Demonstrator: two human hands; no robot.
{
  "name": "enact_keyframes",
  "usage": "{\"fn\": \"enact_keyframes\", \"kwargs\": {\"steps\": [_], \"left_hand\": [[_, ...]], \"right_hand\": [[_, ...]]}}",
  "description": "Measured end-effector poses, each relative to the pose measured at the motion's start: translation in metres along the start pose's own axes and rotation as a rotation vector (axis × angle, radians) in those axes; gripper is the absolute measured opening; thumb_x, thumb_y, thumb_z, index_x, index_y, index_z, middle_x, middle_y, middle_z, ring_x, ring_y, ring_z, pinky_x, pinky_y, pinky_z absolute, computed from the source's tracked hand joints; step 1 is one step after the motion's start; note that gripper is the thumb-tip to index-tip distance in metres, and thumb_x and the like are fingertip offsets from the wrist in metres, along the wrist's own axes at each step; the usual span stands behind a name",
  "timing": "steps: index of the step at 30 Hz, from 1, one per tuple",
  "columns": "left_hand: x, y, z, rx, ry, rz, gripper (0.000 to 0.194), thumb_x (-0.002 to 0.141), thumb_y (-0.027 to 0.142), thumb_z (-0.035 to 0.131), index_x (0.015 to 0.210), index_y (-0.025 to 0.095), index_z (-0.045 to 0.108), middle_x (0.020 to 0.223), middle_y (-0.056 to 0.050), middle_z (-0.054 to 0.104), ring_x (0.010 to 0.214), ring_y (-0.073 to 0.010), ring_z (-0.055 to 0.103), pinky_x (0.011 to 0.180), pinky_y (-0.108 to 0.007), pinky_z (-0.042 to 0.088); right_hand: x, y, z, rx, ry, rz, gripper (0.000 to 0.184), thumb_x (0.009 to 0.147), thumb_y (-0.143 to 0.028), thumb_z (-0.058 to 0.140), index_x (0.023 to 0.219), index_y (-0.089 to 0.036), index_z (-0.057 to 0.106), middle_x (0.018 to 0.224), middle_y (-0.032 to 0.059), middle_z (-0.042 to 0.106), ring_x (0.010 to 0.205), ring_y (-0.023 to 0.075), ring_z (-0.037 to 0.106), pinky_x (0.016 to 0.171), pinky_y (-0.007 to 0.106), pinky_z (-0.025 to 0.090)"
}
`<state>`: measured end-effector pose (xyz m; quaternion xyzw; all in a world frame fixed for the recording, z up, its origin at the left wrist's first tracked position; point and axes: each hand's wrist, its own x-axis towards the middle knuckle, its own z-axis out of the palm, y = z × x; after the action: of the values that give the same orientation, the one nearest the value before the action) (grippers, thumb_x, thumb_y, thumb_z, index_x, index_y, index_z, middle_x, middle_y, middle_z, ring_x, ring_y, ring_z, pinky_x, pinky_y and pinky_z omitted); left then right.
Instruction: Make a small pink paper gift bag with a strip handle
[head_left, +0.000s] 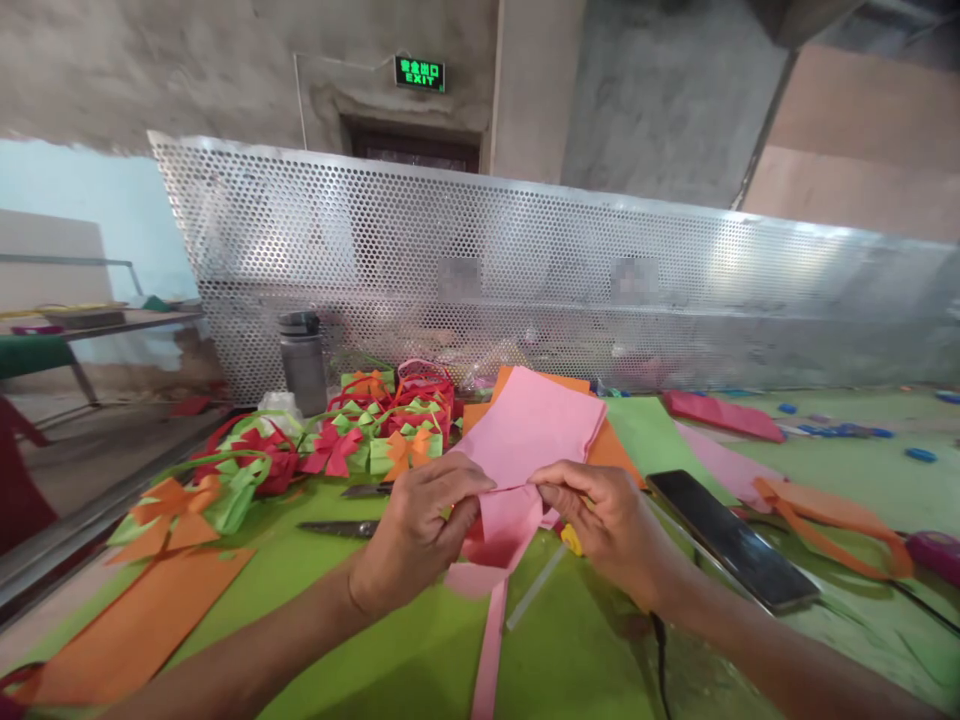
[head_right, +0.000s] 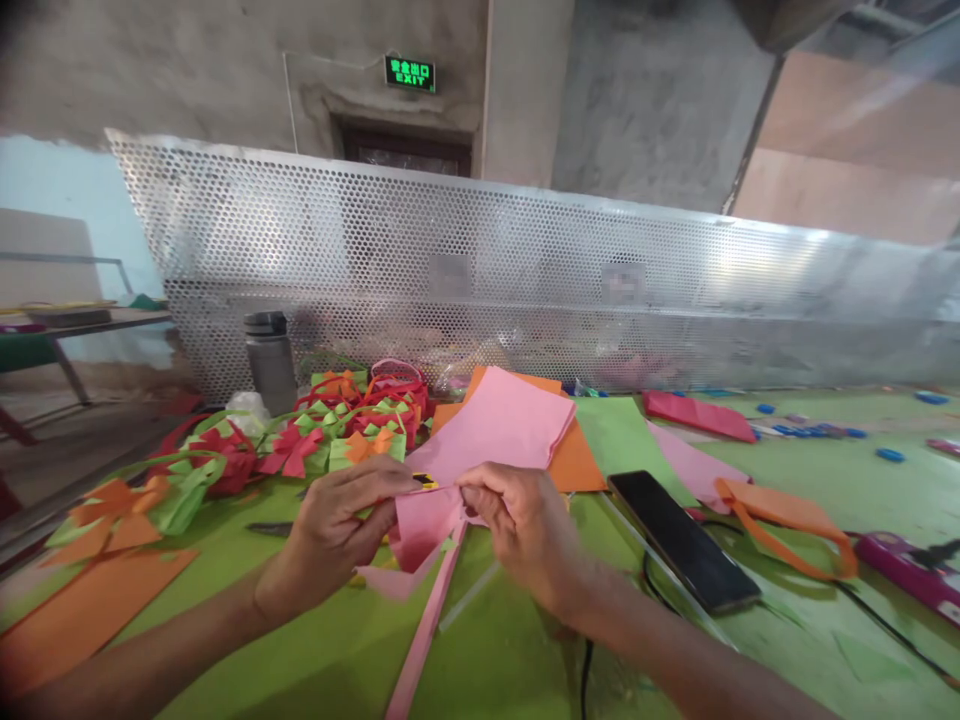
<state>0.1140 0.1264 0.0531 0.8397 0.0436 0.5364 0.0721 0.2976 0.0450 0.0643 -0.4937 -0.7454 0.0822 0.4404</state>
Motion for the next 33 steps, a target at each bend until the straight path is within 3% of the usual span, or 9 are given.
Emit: {"fn": "enact_keyframes", "kwargs": {"steps": [3,8,18,22,33], "left_hand": [[-0.001,-0.001,-0.001,0.046,-0.052,0.001,0.022,0.078,-0.002,0.048,0.085,0.015,0.061,0.077,-0.004,0.062,0.070,-0.0109,0.058,0.062,-0.021,0.047],[-0.004,-0.001,-0.002,0.153,-0.160,0.051,0.024,0.078,0.001,0.048,0.088,0.016,0.062,0.083,-0.005,0.061,0.078,-0.0139,0.058,0.070,-0.028,0.047],[-0.007,0.000,0.001,0.145,-0.212,0.100,0.034,0.069,-0.004,0.042,0.084,0.017,0.064,0.077,-0.004,0.062,0.072,-0.0143,0.056,0.064,-0.028,0.045],[-0.003,0.003,0.001,0.124,-0.210,0.125,0.033,0.071,-0.004,0.039,0.078,0.017,0.064,0.074,-0.004,0.063,0.068,-0.0129,0.054,0.061,-0.026,0.043],[-0.001,0.007,0.001,-0.001,-0.238,0.084,0.037,0.057,-0.004,0.038,0.076,0.016,0.061,0.072,-0.003,0.064,0.065,-0.0139,0.050,0.065,-0.031,0.041]], "right_hand": [[-0.001,-0.003,-0.002,-0.021,-0.053,0.008,0.025,0.090,-0.027,0.041,0.084,-0.015,0.062,0.062,0.0004,0.060,0.056,0.0103,0.054,0.053,0.021,0.041],[-0.003,-0.009,-0.001,-0.170,-0.049,-0.100,0.015,0.087,-0.017,0.046,0.085,-0.016,0.061,0.068,0.0007,0.062,0.060,0.0103,0.055,0.056,0.021,0.040],[-0.010,-0.006,0.008,-0.284,-0.084,-0.243,0.019,0.087,-0.011,0.043,0.085,-0.014,0.061,0.074,0.0049,0.064,0.066,0.0131,0.057,0.059,0.024,0.043],[-0.012,-0.005,0.012,-0.241,-0.080,-0.246,0.018,0.087,-0.012,0.044,0.084,-0.013,0.061,0.075,0.0056,0.064,0.067,0.0131,0.057,0.060,0.024,0.043],[-0.012,-0.008,0.012,-0.261,-0.134,-0.209,0.021,0.089,-0.014,0.041,0.083,-0.015,0.061,0.074,0.0053,0.064,0.067,0.0137,0.058,0.060,0.025,0.043]]}}
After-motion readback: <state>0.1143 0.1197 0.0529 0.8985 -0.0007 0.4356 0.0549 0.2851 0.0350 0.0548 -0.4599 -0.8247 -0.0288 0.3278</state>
